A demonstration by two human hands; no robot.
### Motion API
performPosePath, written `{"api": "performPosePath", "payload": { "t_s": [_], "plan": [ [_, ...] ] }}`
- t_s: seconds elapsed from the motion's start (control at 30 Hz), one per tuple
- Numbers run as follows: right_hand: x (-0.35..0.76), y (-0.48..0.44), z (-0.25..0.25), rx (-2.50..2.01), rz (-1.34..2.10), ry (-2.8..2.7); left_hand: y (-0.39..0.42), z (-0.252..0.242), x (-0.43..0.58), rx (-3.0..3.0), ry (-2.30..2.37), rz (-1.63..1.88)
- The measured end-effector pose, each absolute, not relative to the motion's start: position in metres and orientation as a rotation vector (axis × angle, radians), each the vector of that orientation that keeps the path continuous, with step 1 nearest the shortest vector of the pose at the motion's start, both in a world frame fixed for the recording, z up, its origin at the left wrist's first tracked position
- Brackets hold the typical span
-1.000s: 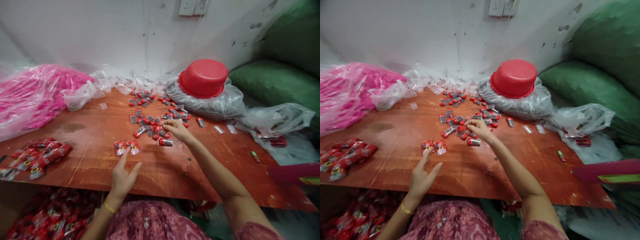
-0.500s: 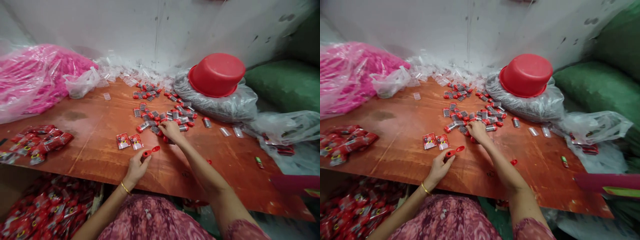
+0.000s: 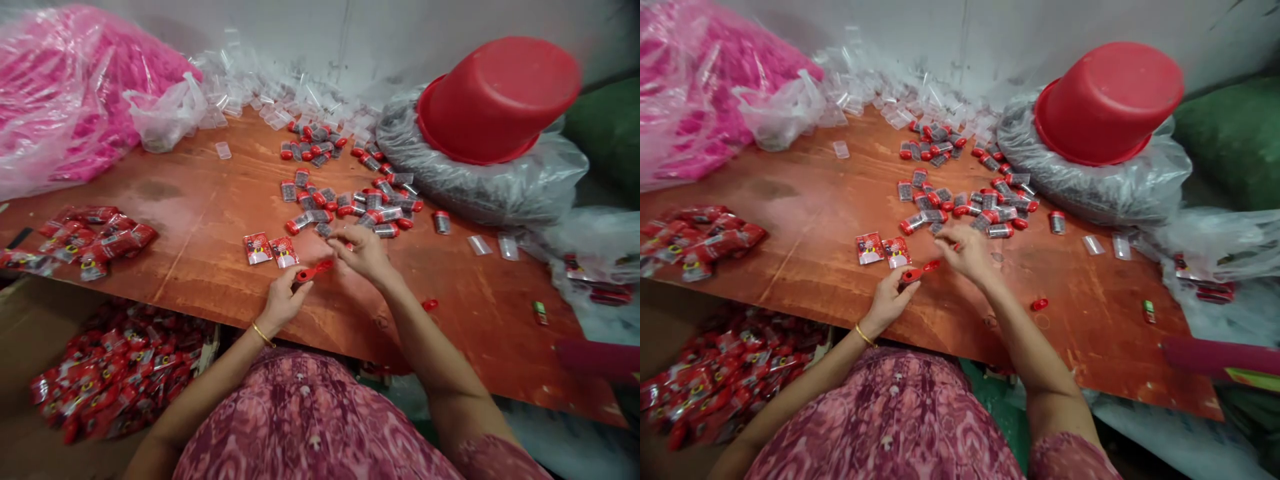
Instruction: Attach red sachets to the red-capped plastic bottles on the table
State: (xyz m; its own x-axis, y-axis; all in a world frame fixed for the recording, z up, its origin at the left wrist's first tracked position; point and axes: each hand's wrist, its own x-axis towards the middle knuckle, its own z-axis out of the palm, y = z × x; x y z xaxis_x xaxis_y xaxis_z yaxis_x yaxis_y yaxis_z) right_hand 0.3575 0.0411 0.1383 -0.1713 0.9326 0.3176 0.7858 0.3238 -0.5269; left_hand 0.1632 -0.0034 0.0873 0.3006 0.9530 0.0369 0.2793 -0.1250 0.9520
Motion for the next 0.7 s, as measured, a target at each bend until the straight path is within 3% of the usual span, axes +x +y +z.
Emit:
{"api": "performPosePath", "payload": {
  "t_s": [0.1,0.47,0.57,0.7],
  "plan": [
    [0.334,0.006,0.135,-1.289,0.446,-2.001,-0.004,0.087,0.164,1.638,1.125,0.901],
    [0.319,-0.02,0.125,-1.366,0.124,-2.066,-0.003,0.087,0.162,1.702,1.152,0.882],
    [0.329,-0.027,0.117,-1.515,0.322,-1.721,-0.004,0.087,0.163,1.671,1.113,0.902],
    [0.332,-0.029,0.096,-1.534,0.89,-1.292,-0.009,0.089,0.167,1.708,1.071,0.877]
  ]
}}
